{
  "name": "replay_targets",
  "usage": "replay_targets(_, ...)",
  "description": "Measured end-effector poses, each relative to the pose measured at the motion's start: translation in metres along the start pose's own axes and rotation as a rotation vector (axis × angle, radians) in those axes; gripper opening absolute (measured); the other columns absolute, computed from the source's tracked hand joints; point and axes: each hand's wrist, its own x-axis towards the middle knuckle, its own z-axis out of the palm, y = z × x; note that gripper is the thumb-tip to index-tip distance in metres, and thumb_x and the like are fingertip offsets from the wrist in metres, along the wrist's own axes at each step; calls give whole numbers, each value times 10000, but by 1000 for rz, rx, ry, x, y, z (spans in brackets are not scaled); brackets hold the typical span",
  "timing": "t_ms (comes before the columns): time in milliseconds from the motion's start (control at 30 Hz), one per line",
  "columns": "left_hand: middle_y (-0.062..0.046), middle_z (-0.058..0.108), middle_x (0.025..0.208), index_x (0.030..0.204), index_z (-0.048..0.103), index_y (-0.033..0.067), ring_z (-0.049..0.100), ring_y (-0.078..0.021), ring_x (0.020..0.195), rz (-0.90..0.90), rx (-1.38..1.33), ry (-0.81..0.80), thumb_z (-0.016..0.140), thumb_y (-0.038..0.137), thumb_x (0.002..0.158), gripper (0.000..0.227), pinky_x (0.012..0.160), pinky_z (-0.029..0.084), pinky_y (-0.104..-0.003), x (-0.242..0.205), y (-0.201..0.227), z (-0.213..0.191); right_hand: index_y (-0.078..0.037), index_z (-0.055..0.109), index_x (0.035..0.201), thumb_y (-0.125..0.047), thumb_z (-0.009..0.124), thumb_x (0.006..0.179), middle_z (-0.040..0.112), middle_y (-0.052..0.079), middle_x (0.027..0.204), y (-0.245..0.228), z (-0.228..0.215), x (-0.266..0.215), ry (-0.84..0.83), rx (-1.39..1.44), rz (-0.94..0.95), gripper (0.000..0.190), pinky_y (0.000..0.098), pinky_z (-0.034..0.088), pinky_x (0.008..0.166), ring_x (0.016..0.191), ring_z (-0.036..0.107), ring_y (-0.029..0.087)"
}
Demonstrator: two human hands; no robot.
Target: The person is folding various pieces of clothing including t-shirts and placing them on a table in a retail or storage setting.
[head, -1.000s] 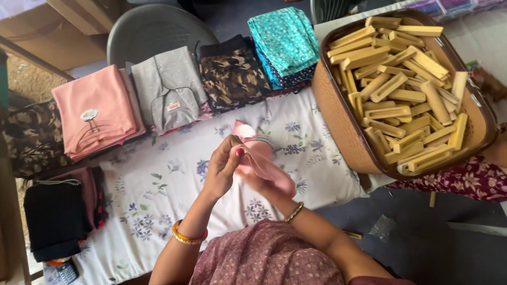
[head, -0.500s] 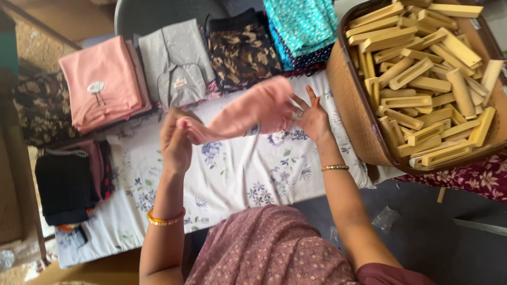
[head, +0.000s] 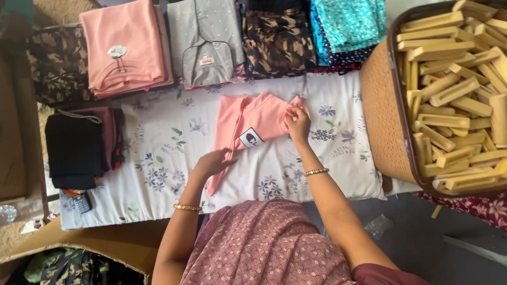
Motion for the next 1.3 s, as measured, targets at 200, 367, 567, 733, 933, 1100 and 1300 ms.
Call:
replay_targets(200, -91, 708, 1216, 1330, 602, 232, 692, -331, 1044, 7, -127, 324, 685, 410, 890, 482, 870, 537, -464, -2, 21, -36, -64, 729, 1087, -113, 749, 908, 779, 44, 1041, -22, 89, 18, -202, -58, 50, 187, 313, 583, 834, 896, 749, 176)
replay_targets(367, -110, 714, 1166, 1343, 591, 212, 687, -329, 1039, 112, -184, 283, 703, 415, 905, 495, 865, 536, -456, 10, 3, -6, 23, 543, 1293, -175, 927, 704, 644, 187, 1180, 1, 172, 8, -223, -86, -223, 730, 397, 506, 858, 1013, 630, 315)
replay_targets(567, -86, 747, 1069, 1278, 642, 193, 721, -275, 1007, 22, -453, 486, 632, 197, 892, 386, 883, 562, -402, -4, -19, -8, -116, 790, 1097, -93, 784, 776, 782, 40, 990, -30, 195, 0, -498, -145, 166, 322, 301, 556, 783, 802, 679, 154)
replay_targets(733, -127, 662, 1236, 1331, 571, 68, 601, -305, 1227, 341, -756, 879, 614, 5, 655, 680, 1097, 423, -412, -37, -5, -79, -70, 780, 1037, -35, 736, 811, 760, 12, 953, -128, 127, -50, -780, 121, -36, 232, 248, 512, 749, 815, 639, 94)
replay_targets(933, -109, 635, 1352, 1382, 569, 72, 563, -268, 1290, 818, -789, 176, 744, 142, 760, 650, 1136, 368, -424, -38, 51, -112, -34, 735, 999, 39, 691, 808, 712, 34, 945, -239, -18, -45, -1005, 295, -181, 210, 256, 522, 759, 859, 664, 98)
replay_targets(1100, -96, 779, 899, 922, 743, 100, 663, -263, 964, 951, -251, 119, 769, 219, 778, 189, 1101, 378, -411, -42, 93, -122, -81, 743, 860, 55, 707, 713, 702, 37, 859, -273, -132, -34, -872, 280, -354, 203, 275, 460, 616, 715, 647, 122)
replay_targets(1300, -62, 708, 691, 974, 775, 207, 654, -283, 668, 506, -84, 533, 743, 299, 754, 240, 898, 436, -437, -6, 43, -96, -5, 721, 834, 39, 650, 750, 687, 100, 783, -284, -224, -33, -223, 477, -593, 119, 243, 492, 675, 678, 630, 146)
